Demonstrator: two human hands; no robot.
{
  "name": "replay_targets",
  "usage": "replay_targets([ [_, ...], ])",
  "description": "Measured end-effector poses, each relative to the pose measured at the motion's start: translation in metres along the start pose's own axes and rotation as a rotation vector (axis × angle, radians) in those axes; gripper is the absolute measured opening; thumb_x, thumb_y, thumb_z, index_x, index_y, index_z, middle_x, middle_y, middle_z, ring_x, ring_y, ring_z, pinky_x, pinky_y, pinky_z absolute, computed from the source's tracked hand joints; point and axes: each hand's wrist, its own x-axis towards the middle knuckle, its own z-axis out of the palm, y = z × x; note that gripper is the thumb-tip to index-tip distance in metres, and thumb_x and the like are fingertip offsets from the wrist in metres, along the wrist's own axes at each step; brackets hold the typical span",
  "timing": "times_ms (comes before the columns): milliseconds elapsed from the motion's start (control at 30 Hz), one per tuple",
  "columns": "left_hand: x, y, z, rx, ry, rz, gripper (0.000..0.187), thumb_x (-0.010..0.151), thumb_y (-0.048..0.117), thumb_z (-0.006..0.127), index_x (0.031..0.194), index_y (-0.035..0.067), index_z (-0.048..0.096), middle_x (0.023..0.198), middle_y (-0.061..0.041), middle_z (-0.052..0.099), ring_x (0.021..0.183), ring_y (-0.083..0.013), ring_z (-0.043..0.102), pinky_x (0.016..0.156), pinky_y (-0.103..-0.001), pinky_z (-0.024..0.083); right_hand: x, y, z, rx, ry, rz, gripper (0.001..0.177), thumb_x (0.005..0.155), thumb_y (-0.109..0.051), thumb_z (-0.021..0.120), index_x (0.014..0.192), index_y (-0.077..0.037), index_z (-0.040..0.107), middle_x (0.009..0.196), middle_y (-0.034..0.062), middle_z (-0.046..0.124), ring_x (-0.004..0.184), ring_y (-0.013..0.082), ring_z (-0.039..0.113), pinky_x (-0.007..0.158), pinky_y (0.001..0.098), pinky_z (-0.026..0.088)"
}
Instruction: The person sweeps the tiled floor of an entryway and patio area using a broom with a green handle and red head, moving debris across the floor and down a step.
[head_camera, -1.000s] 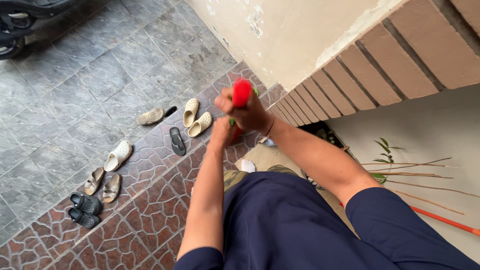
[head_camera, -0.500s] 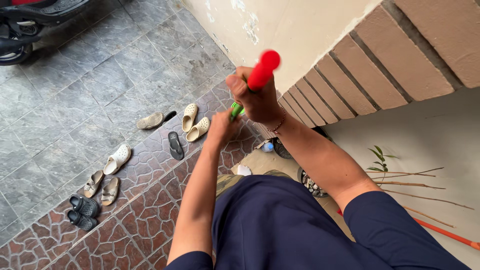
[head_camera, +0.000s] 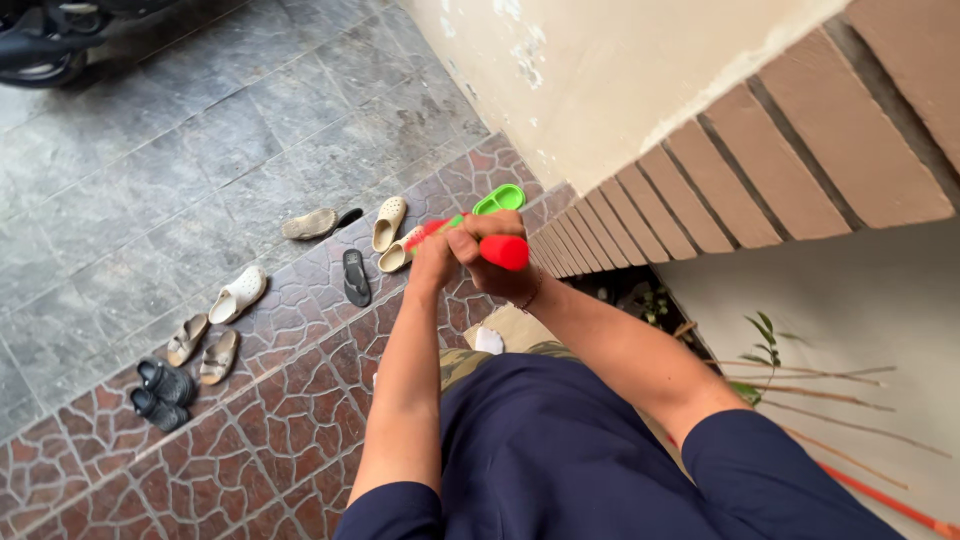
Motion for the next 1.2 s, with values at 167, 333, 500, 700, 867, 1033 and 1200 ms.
replay_targets([
  [167,-0.02,0.007,-0.067,-0.003,0.253,0.031,0.023,0.086,0.015,0.073,0.109,0.012,0.07,0.109,-0.016,0.075,0.102,-0.0395,0.069,0.085,-0.05,0.054,0.012,-0.015,0.02,0.177,0.071,0.005,0.036,0.106,-0.023,0.055,0.076,-0.004,0.052,0.063,0.0021,0.052,0.054,0.014,0.048,0.052,0.0335,0.041],
  [333,-0.071,0.018,-0.119,-0.017,0.53,-0.044,0.027,0.083,0.02,0.076,0.104,0.008,0.066,0.102,-0.018,0.069,0.097,-0.0418,0.066,0.081,-0.051,0.053,0.037,-0.042,0.071,0.543,0.158,0.191,0.034,0.11,-0.02,0.058,0.081,-0.009,0.043,0.063,-0.0025,0.046,0.055,0.0081,0.041,0.053,0.0275,0.036],
  [500,-0.148,-0.008,-0.139,0.174,0.791,-0.38,0.018,0.086,0.023,0.069,0.096,0.009,0.064,0.094,-0.019,0.066,0.09,-0.0443,0.063,0.078,-0.055,0.05,0.045,-0.072,0.133,0.778,-0.025,0.112,0.027,0.108,-0.015,0.066,0.092,-0.008,0.046,0.076,0.0038,0.052,0.067,0.0125,0.048,0.063,0.0301,0.044],
  [700,-0.273,-0.066,-0.164,0.02,0.75,-0.665,0.017,0.082,0.023,0.072,0.085,0.007,0.066,0.095,-0.019,0.068,0.093,-0.0455,0.064,0.079,-0.056,0.051,0.049,-0.07,0.22,1.008,-0.789,0.257,0.037,0.105,-0.026,0.063,0.076,-0.005,0.052,0.067,0.0042,0.055,0.059,0.015,0.053,0.055,0.0317,0.046],
  [867,-0.36,-0.098,-0.157,-0.024,0.713,-0.919,0.024,0.089,0.033,0.068,0.089,0.009,0.068,0.101,-0.021,0.07,0.098,-0.0464,0.064,0.084,-0.057,0.05,-0.005,-0.081,0.304,0.987,-0.976,0.52,0.05,0.107,-0.03,0.059,0.064,-0.006,0.049,0.058,0.0006,0.047,0.053,0.0116,0.042,0.05,0.0293,0.035],
  [1033,-0.409,-0.123,-0.139,-0.106,0.746,-1.041,0.02,0.084,0.032,0.067,0.088,0.013,0.072,0.096,-0.022,0.071,0.097,-0.0468,0.065,0.085,-0.058,0.051,-0.047,-0.097,0.371,0.94,-1.126,0.656,0.045,0.106,-0.027,0.058,0.066,-0.008,0.048,0.06,-0.0019,0.044,0.053,0.0094,0.037,0.05,0.0282,0.031],
  [1200,-0.396,-0.155,-0.135,-0.111,0.936,-0.796,0.021,0.088,0.027,0.063,0.088,0.007,0.07,0.096,-0.023,0.071,0.097,-0.0481,0.065,0.082,-0.056,0.053,-0.052,-0.107,0.395,0.95,-1.173,0.694,0.044,0.106,-0.026,0.056,0.067,-0.009,0.045,0.061,-0.0035,0.042,0.054,0.0085,0.037,0.051,0.0296,0.031],
])
